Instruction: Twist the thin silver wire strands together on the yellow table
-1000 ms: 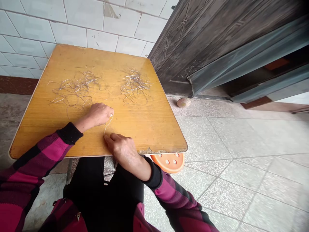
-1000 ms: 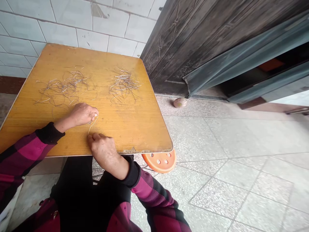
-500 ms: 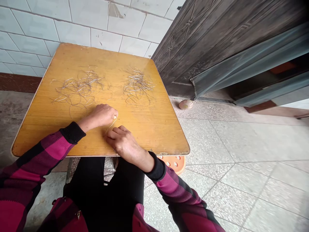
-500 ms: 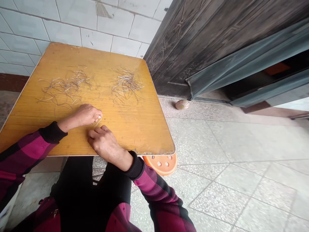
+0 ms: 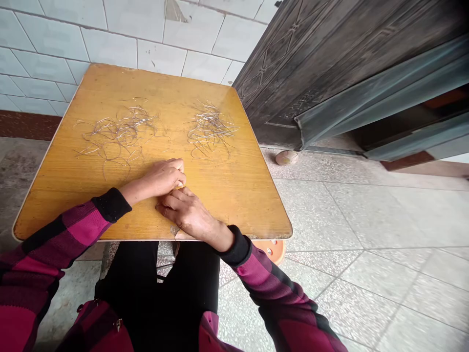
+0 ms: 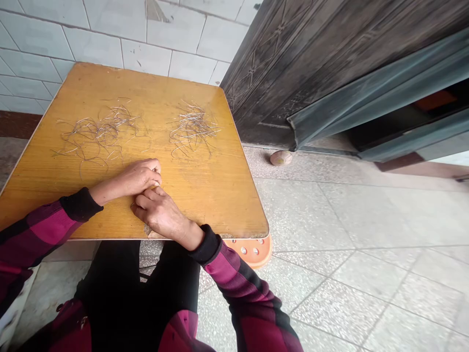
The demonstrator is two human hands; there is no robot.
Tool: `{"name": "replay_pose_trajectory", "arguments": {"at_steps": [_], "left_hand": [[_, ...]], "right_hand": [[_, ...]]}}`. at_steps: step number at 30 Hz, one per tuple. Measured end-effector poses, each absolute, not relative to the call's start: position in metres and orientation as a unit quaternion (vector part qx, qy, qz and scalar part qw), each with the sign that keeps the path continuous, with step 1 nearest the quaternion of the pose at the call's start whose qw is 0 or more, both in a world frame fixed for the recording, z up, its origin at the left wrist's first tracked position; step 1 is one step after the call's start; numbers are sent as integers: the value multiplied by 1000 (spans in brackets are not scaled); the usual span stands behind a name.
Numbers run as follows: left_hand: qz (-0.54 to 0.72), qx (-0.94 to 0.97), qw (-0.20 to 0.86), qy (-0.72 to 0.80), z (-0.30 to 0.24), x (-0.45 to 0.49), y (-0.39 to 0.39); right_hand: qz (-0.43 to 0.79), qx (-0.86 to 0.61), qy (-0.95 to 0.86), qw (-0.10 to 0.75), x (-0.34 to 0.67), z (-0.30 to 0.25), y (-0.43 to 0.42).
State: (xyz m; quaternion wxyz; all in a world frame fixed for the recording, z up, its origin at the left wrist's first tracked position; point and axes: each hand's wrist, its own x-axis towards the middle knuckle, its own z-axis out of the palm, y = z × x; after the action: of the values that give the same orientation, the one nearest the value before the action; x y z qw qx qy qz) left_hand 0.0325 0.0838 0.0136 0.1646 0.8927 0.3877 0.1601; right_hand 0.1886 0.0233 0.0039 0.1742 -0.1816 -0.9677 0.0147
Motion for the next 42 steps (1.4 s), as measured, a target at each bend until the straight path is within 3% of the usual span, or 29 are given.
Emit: {"name": "replay_pose_trajectory", "arguments": {"at_steps": [12,20,25,30,36,42], "left_hand": [[220,865,217,395,13,6,91],[297,866,82,393,36,-10,37],[243,906,9,345,24,-4,-25],[185,911,-53,365,1,5,-48],[168,908,-58,380,-11,7,-50],[172,903,-49,391,-13,9,-52]], "right_hand": [[56,-266,-938,214,200,-3,16],[180,-370,-852,325,243,9,11],[213,-349,-855,320,253,4,8],[145,-323,-882,309,239,-8,6],[-23,-295,-931,214,230,-2,-1],[-57,-242,-951,183,233,5,-2]]}}
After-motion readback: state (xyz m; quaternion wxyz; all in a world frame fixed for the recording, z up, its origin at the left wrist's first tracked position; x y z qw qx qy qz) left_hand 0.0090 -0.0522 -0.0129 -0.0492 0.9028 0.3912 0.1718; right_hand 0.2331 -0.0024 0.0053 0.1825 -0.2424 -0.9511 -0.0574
